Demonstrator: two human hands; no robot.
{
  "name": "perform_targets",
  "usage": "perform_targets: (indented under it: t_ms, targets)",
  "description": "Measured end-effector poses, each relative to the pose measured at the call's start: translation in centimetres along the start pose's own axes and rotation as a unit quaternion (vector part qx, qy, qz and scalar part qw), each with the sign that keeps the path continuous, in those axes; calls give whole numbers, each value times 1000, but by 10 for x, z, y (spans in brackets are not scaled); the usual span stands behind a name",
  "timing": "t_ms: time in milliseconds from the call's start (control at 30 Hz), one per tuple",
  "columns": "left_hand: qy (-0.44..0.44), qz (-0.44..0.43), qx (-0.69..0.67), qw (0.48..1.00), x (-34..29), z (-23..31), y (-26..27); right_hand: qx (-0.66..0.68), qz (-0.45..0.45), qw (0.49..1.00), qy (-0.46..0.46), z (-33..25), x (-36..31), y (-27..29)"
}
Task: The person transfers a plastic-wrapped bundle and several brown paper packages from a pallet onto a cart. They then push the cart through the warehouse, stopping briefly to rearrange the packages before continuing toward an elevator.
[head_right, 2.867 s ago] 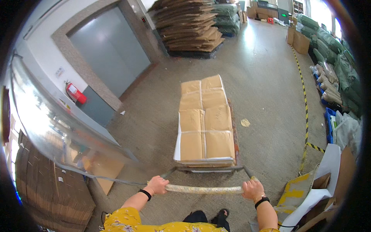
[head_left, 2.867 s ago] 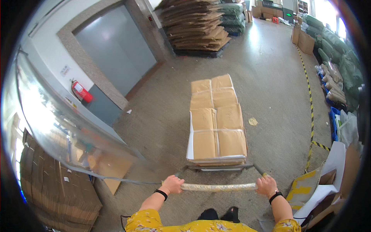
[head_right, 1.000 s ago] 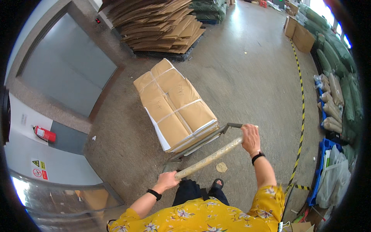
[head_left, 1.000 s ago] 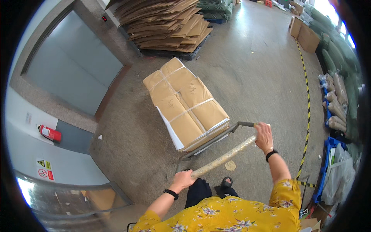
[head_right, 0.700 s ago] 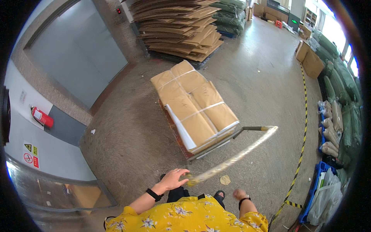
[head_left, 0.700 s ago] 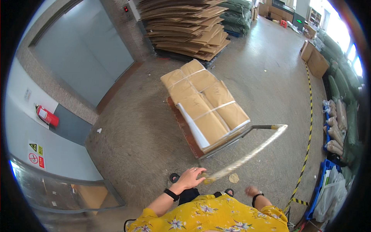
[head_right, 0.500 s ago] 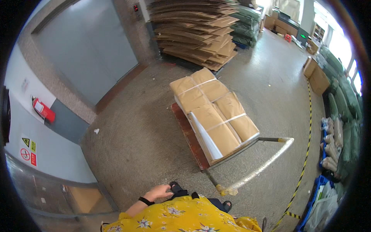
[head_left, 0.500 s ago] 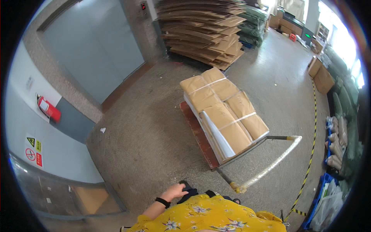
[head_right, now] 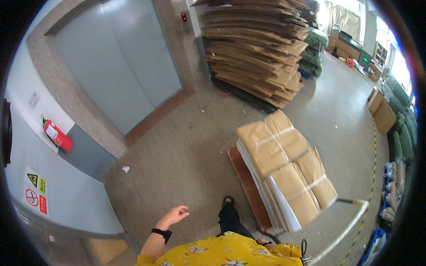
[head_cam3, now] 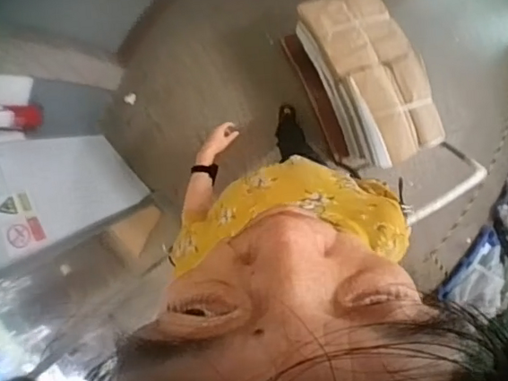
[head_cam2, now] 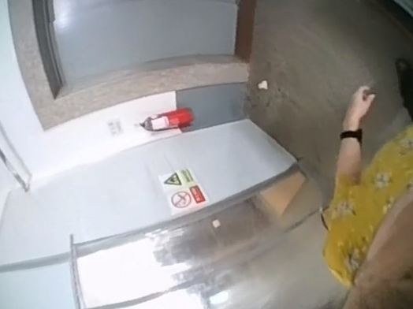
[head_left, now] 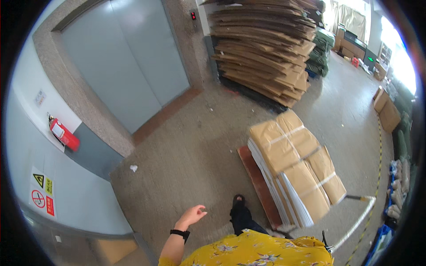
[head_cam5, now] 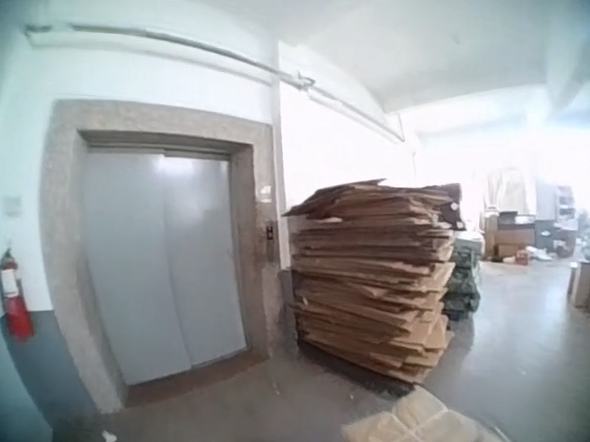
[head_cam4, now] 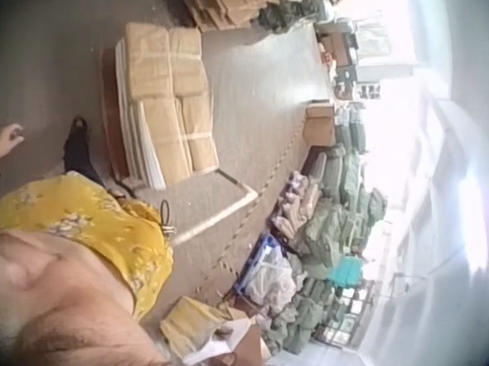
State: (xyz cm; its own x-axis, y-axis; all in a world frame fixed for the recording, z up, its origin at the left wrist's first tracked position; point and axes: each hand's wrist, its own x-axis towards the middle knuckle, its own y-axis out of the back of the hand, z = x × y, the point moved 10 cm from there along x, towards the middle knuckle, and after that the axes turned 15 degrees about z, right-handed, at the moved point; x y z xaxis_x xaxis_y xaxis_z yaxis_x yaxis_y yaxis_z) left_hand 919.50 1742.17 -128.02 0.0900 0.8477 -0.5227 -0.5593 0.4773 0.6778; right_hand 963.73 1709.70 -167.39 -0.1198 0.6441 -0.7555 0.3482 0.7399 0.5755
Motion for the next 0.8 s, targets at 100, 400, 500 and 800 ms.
perform_targets:
  t_ms: [100, 400, 500, 800]
  targets:
    - [71, 177, -57, 980, 56, -82, 66, -70, 43, 996, -19, -17, 116, 110]
    - [362, -58, 205, 908, 16, -337, 34, 173, 250, 950, 63, -351, 309, 537]
    - [328, -55, 212, 919, 99, -332, 60, 229, 296, 923, 87, -401, 372, 616]
    - [213, -36, 273, 938, 438, -328, 272, -210, 17, 976, 57, -401, 544, 584]
